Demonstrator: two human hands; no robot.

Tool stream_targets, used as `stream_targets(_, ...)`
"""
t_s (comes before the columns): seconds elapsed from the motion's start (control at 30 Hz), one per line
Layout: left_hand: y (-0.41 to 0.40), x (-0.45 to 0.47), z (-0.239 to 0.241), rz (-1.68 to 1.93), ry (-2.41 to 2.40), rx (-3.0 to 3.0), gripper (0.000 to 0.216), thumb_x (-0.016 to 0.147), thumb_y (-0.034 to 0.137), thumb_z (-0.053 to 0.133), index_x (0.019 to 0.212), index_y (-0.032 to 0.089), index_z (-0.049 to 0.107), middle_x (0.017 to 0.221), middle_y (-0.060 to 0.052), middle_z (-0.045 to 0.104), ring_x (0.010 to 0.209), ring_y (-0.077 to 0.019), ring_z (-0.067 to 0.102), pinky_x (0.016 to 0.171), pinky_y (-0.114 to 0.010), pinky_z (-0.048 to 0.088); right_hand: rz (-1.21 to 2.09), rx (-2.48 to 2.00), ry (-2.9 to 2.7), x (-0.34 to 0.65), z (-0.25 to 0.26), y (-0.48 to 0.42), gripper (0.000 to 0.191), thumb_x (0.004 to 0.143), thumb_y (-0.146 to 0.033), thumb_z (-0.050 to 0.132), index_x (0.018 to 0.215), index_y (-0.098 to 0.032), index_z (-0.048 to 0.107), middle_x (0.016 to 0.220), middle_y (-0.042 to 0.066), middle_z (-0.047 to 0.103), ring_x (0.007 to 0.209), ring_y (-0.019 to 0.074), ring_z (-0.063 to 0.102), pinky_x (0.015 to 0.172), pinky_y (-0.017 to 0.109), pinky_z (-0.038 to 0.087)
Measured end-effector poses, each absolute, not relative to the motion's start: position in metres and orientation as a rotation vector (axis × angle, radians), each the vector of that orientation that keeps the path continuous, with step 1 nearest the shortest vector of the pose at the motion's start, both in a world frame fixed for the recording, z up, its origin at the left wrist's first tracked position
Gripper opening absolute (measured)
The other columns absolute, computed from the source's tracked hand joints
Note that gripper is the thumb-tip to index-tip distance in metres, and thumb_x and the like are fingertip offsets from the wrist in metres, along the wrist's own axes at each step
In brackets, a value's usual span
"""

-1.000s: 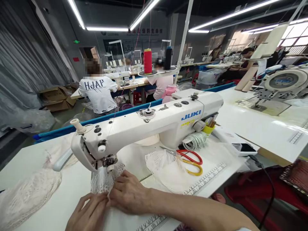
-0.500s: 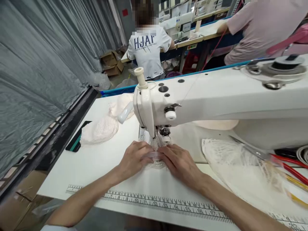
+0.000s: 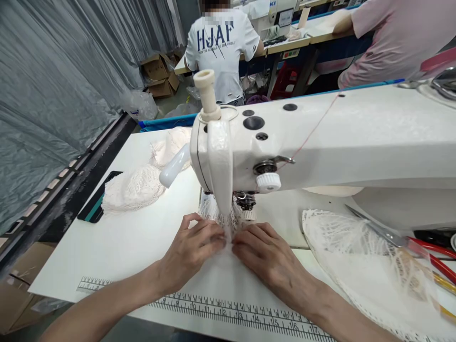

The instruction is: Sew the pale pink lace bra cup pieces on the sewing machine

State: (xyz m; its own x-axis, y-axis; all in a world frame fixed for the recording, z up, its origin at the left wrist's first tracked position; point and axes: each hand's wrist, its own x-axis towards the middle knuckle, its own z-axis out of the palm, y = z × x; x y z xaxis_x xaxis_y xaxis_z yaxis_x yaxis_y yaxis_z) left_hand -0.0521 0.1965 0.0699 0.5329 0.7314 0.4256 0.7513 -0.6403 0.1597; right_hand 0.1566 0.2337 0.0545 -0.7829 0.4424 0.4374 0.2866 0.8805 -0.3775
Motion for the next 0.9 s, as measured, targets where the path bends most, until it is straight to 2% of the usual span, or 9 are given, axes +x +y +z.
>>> stream_targets(0.2,0.1951,-0.0492,0.0727,-0.67,-1.158,-2.7,0.014,0.086,0.003,0.051,0.086,0.012,0.062,0.091,-0.001,0.069,0.086,-0.0112,0.061,0.084,-0.032,0.043,0.28,-0.443,-2.534,0.1555,0.0572,0.2333,0.024,0.094,-0.007,0.035,0.097,-0.014,0.058,0.098,0.008,0.065,0.094,0.0176,0.056,0.084,0.037,0.037)
stream_targets(0.43,0.1932,-0.0493,0.0721,-0.583,-1.136,-2.677,0.015,0.086,0.005,0.051,0.09,0.014,0.062,0.09,-0.002,0.068,0.089,-0.0119,0.061,0.085,-0.034,0.046,0.2,-0.474,-2.622,0.1599,0.0533,0.2347,0.02,0.093,-0.011,0.039,0.096,-0.018,0.058,0.094,0.005,0.065,0.087,0.0166,0.057,0.078,0.037,0.039)
stream_targets(0.6,0.1923,-0.0486,0.0743,-0.56,-1.109,-2.674,0.015,0.083,0.001,0.052,0.084,0.011,0.064,0.091,-0.003,0.069,0.087,-0.0127,0.062,0.086,-0.034,0.046,0.176,-0.469,-2.624,0.16,0.0538,0.2346,0.02,0.093,-0.01,0.039,0.095,-0.017,0.058,0.094,0.005,0.065,0.086,0.0179,0.057,0.075,0.038,0.039)
stream_targets(0.8,0.1913,-0.0476,0.0734,-0.551,-1.122,-2.666,0.016,0.086,0.003,0.049,0.086,0.011,0.064,0.103,-0.005,0.067,0.097,-0.0153,0.059,0.087,-0.034,0.046,0.185,-0.468,-2.636,0.1608,0.0495,0.2337,0.015,0.091,-0.009,0.044,0.092,-0.016,0.057,0.095,0.005,0.065,0.084,0.0175,0.055,0.074,0.037,0.038)
stream_targets(0.9,0.1908,-0.0485,0.0736,-0.515,-1.101,-2.708,0.017,0.086,0.001,0.048,0.086,0.01,0.063,0.1,-0.006,0.067,0.095,-0.0149,0.059,0.086,-0.032,0.046,0.199,-0.463,-2.647,0.1607,0.0479,0.2339,0.015,0.091,-0.009,0.044,0.092,-0.017,0.057,0.094,0.004,0.064,0.084,0.0164,0.054,0.074,0.036,0.037)
